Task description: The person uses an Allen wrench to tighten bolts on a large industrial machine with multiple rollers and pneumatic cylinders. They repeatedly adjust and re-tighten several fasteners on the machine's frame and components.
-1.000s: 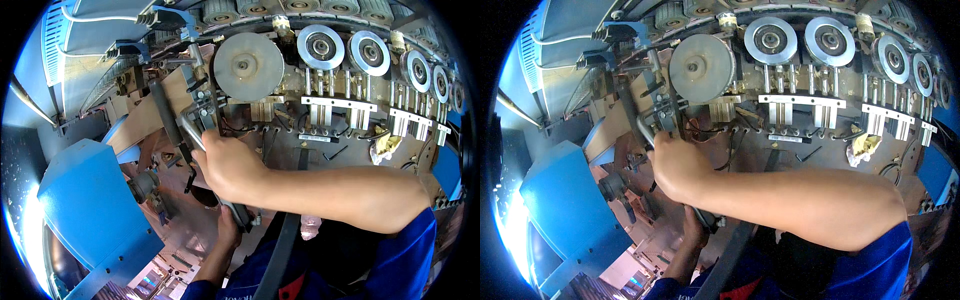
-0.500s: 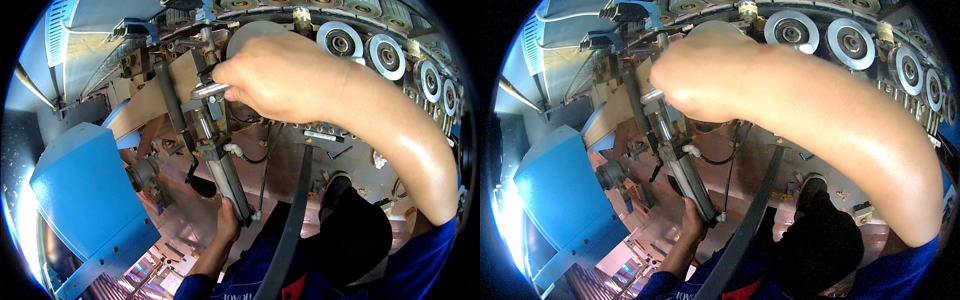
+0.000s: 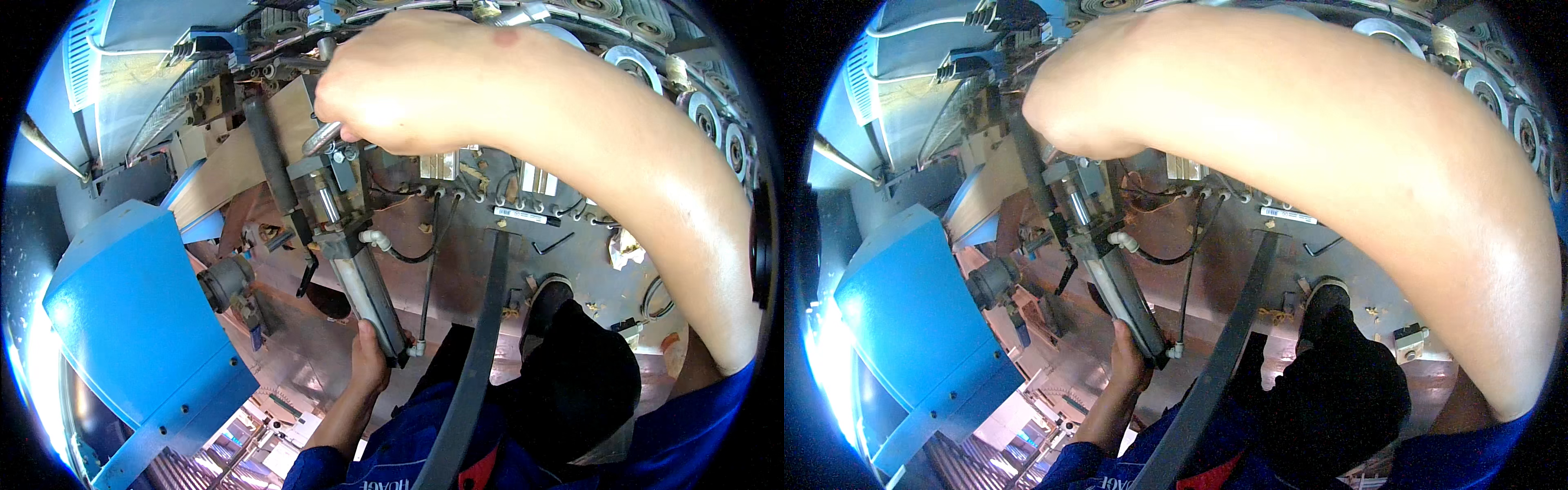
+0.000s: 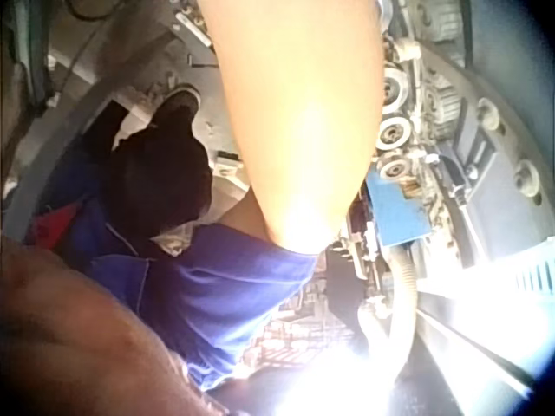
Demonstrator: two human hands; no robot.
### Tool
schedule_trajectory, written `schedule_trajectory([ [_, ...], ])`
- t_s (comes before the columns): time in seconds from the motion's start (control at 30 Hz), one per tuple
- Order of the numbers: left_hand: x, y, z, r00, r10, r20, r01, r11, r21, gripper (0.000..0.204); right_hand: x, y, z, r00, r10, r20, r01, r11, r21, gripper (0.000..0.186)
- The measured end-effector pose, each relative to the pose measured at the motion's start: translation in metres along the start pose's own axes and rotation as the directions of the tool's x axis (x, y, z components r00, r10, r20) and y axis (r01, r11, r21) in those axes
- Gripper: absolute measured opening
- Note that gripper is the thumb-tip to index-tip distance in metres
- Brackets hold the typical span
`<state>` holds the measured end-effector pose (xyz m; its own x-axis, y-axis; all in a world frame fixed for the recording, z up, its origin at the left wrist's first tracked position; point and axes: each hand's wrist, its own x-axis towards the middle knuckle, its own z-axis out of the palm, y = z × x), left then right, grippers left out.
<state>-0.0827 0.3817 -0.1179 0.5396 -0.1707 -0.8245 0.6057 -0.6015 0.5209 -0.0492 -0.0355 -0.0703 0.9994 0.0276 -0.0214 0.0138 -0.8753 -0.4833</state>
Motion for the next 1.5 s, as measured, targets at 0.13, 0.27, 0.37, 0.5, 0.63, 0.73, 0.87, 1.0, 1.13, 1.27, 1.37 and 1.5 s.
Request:
schedule_trajectory([
  [0.13, 0.000, 0.004, 0.002, 1.000, -0.018, -0.001, 0.018, 1.000, 0.005, 0.089, 0.002, 0.009, 0.002, 0.996, -0.069, -0.056, 0.070, 0.998, 0.008, 0.016],
  [0.27, 0.002, -0.001, -0.001, 1.000, -0.003, 0.014, 0.003, 0.999, -0.034, 0.087, 0.007, 0.006, 0.006, 0.999, -0.032, -0.035, 0.030, 0.999, -0.044, 0.016],
  [0.37, -0.002, -0.001, -0.001, 1.000, -0.023, -0.004, 0.023, 0.999, -0.027, 0.085, 0.016, 0.006, 0.012, 0.999, -0.035, -0.034, 0.033, 0.997, -0.064, 0.016],
  [0.5, 0.004, -0.004, -0.003, 0.999, -0.008, 0.048, 0.007, 1.000, 0.020, 0.085, 0.011, 0.003, 0.011, 0.999, 0.023, -0.037, -0.029, 0.990, -0.141, 0.016],
  [0.63, -0.001, -0.001, -0.002, 0.998, -0.067, 0.014, 0.066, 0.997, 0.044, 0.086, 0.012, -0.004, 0.026, 0.996, 0.067, -0.064, -0.080, 0.969, -0.232, 0.016],
  [0.73, 0.002, -0.003, -0.002, 1.000, 0.010, 0.020, -0.010, 0.999, -0.038, 0.085, 0.008, -0.014, 0.019, 0.992, 0.093, -0.087, -0.114, 0.955, -0.275, 0.016],
  [0.87, 0.003, -0.004, -0.003, 1.000, -0.005, 0.031, 0.003, 0.999, 0.048, 0.088, -0.007, -0.030, -0.005, 0.987, 0.110, 0.113, -0.115, 0.993, 0.039, 0.014],
  [1.0, 0.000, -0.003, -0.002, 1.000, -0.026, -0.011, 0.026, 0.999, 0.038, 0.088, -0.023, -0.042, 0.034, 0.956, 0.238, 0.171, -0.290, 0.851, 0.438, 0.022],
  [1.13, -0.002, 0.005, 0.002, 1.000, -0.005, 0.012, 0.005, 0.999, -0.046, 0.080, -0.025, -0.081, 0.103, 0.877, 0.478, -0.048, -0.234, 0.513, 0.826, 0.031],
  [1.27, -0.002, 0.006, 0.000, 0.997, -0.063, -0.042, 0.064, 0.997, 0.033, 0.086, -0.004, -0.116, 0.116, 0.808, 0.564, 0.168, -0.192, -0.018, 0.981, 0.030],
  [1.37, -0.001, 0.010, 0.006, 0.990, -0.095, -0.101, 0.098, 0.995, 0.021, 0.082, -0.003, -0.130, 0.125, 0.800, 0.584, 0.134, -0.087, -0.108, 0.990, 0.028],
  [1.5, 0.005, -0.006, -0.007, 0.995, -0.058, -0.082, 0.054, 0.997, -0.048, 0.077, -0.039, -0.122, 0.110, 0.892, 0.441, -0.097, 0.068, 0.080, 0.994, 0.025],
])
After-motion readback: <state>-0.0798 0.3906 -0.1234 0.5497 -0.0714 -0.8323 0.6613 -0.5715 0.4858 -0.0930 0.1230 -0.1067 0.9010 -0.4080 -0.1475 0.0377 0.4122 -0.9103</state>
